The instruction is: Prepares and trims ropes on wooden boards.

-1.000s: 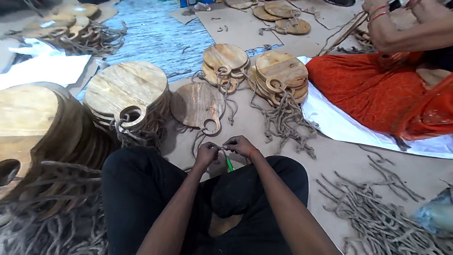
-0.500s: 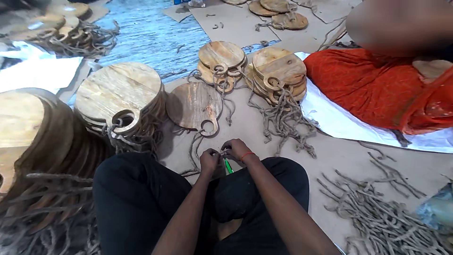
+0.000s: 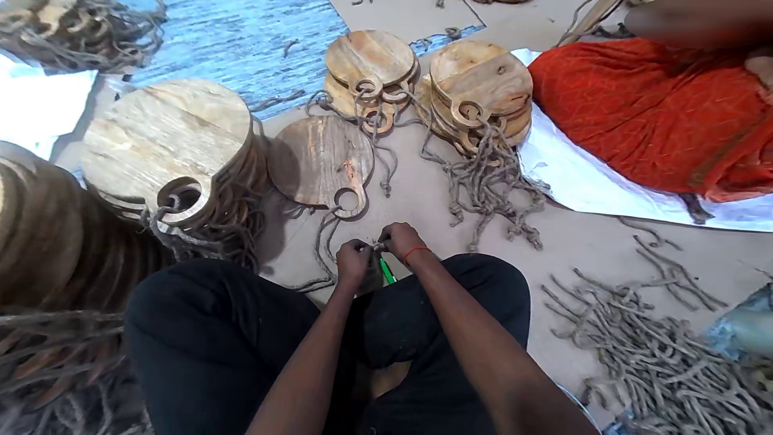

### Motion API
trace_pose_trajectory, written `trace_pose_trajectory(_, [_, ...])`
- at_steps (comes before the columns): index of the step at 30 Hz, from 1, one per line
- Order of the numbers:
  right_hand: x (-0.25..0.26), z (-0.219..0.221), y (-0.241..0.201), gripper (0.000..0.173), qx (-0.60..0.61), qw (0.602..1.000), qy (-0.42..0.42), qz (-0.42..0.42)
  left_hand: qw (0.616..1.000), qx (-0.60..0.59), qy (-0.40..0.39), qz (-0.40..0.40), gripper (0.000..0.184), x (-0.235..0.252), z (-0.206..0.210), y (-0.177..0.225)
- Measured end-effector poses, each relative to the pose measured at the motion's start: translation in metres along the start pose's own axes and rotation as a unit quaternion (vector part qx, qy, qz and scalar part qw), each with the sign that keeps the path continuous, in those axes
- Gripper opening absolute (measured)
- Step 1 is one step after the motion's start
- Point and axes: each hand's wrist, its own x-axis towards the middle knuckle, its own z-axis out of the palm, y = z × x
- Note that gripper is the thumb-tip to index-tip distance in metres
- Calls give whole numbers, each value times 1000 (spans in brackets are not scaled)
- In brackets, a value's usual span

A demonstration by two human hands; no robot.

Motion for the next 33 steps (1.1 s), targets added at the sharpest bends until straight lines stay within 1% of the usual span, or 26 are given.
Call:
trace_pose_trajectory(3, [2,1,0,18,-4,1000,-16,7,1000,18,-24,9,20,4,-3,-2])
trace_pose_trajectory(6, [0,4,1,19,-26,997,-61,26,997,41,-62,5,20,3,-2,-11])
trace_pose_trajectory(8, [-2,3,1,19,-42,995,-82,41,996,58,-66,13,20,-2,0,-12])
trace_pose_trajectory(12, [-3,2,3,17,-36,998,-44,23,998,61,-13,10,20,-11,9,-4])
trace_pose_trajectory(15, [-2,5,-4,17,-32,999,11,27,998,49,33,23,20,-4,14,0])
trace_pose_trajectory(16, [0,4,-6,17,-33,999,18,30,997,57,37,34,20,-1,13,2])
trace_pose_trajectory(20, [-5,7,-13,17,-54,997,-30,57,989,139,-20,52,23,-4,4,-2])
trace_pose_trajectory(22, [-7,6,-17,16,-70,995,-30,57,986,154,-21,55,25,-7,3,-1])
trace_pose_trajectory(23, [-6,4,-18,16,-71,996,-20,58,986,154,-5,56,24,-7,4,2])
trace_pose_trajectory(26, [-2,-2,-16,18,-54,995,29,83,986,160,42,13,25,1,7,10])
trace_pose_trajectory(28, [-4,-2,-10,19,-12,995,54,78,986,162,22,15,27,4,2,6])
trace_pose_trajectory(30, [-17,-1,-10,21,52,993,79,65,992,124,-1,35,29,-3,-4,-2])
trace_pose_trajectory(32, [-12,-17,-8,24,86,990,103,53,996,45,32,65,28,-3,0,-3])
trace_pose_trajectory(33, [-16,-26,-6,24,112,983,136,41,995,4,52,82,27,-2,3,-4])
